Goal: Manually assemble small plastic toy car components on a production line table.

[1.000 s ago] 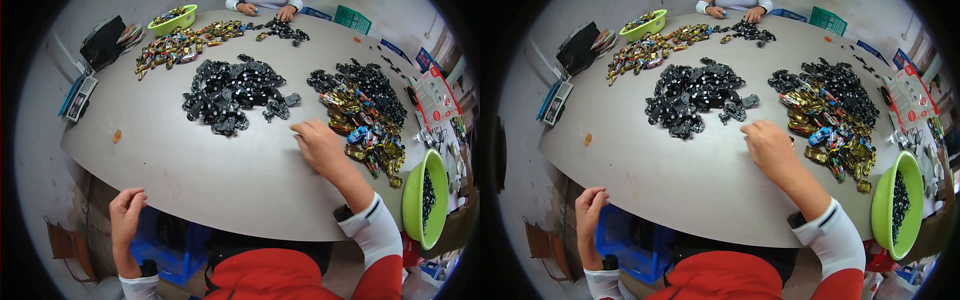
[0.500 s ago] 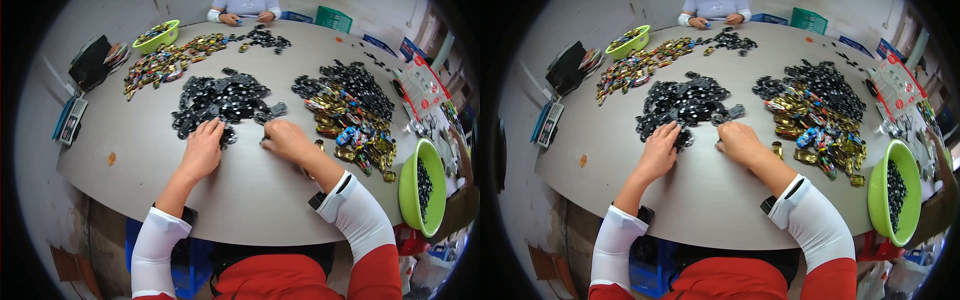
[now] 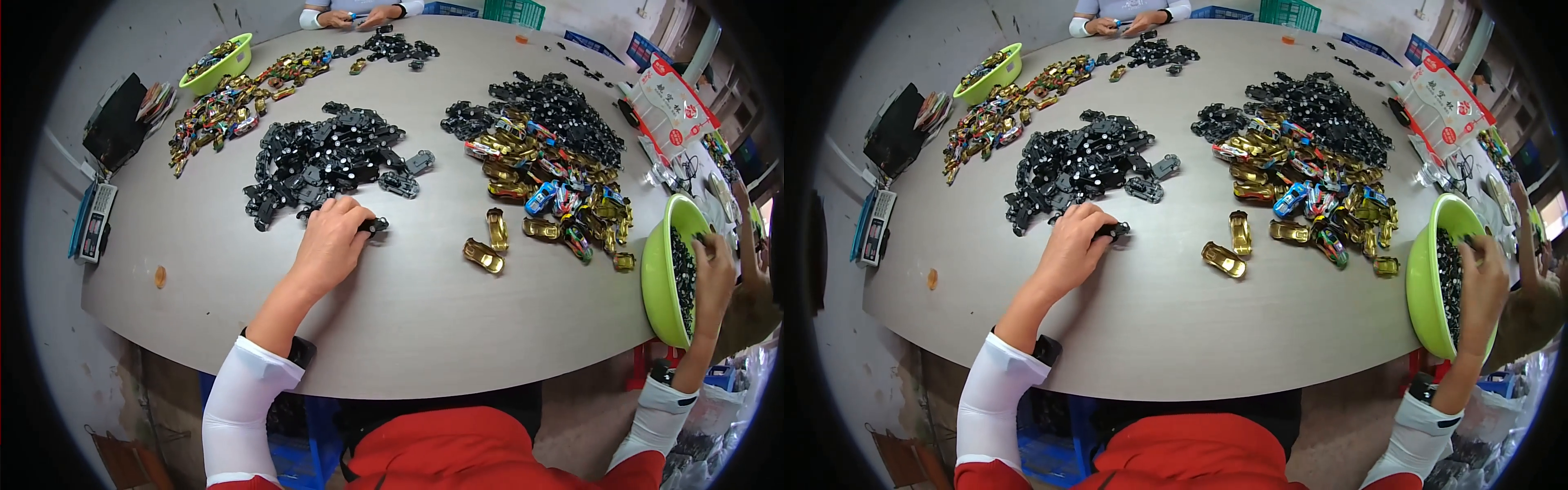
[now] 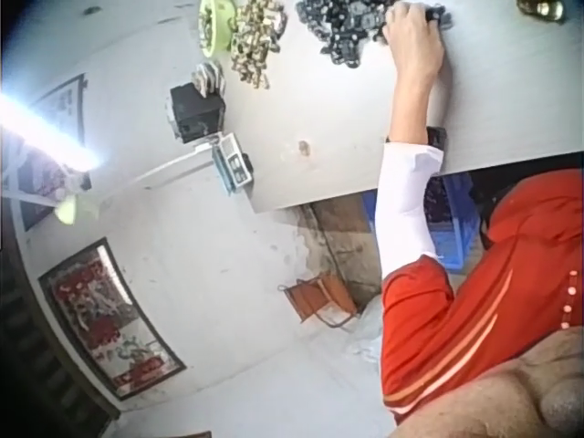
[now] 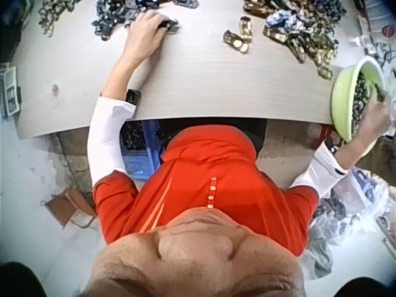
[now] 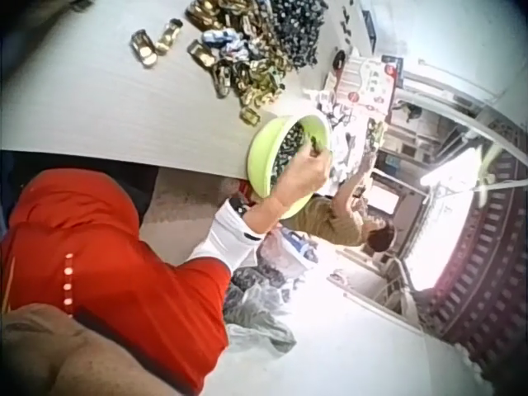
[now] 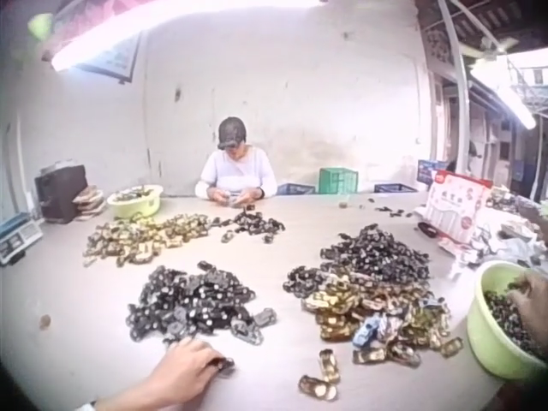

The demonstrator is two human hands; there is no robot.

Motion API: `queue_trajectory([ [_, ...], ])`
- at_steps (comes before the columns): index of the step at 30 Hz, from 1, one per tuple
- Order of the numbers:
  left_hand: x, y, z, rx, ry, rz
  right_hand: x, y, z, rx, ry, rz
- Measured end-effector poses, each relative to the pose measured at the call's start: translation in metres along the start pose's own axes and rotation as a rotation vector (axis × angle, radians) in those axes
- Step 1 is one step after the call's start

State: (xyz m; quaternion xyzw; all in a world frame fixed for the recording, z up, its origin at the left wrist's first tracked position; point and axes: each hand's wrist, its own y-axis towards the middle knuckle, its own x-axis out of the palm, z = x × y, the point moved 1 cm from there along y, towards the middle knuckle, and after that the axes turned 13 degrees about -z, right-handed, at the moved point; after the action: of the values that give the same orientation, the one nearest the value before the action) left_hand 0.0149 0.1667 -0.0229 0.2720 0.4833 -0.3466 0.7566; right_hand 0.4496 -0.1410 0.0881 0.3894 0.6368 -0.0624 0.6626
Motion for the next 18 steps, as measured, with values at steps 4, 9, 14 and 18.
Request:
queue_trajectory([
  [4, 0.0, 0.011, -0.001, 0.017, -0.021, 0.031, 0.004, -0.006, 0.077, 0.142, -0.236, -0.241],
  [9, -0.007, 0.016, 0.012, 0.009, -0.079, 0.118, 0.012, -0.015, 0.013, -0.004, -0.164, -0.079],
  [14, 0.009, 0.021, 0.027, -0.179, -1.12, 0.043, 0.032, -0.037, -0.153, -0.416, 0.479, -0.43],
  [18, 0.025, 0.023, 0.035, -0.254, -1.625, -0.098, 0.091, -0.051, -0.213, -0.704, 0.426, -0.521],
])
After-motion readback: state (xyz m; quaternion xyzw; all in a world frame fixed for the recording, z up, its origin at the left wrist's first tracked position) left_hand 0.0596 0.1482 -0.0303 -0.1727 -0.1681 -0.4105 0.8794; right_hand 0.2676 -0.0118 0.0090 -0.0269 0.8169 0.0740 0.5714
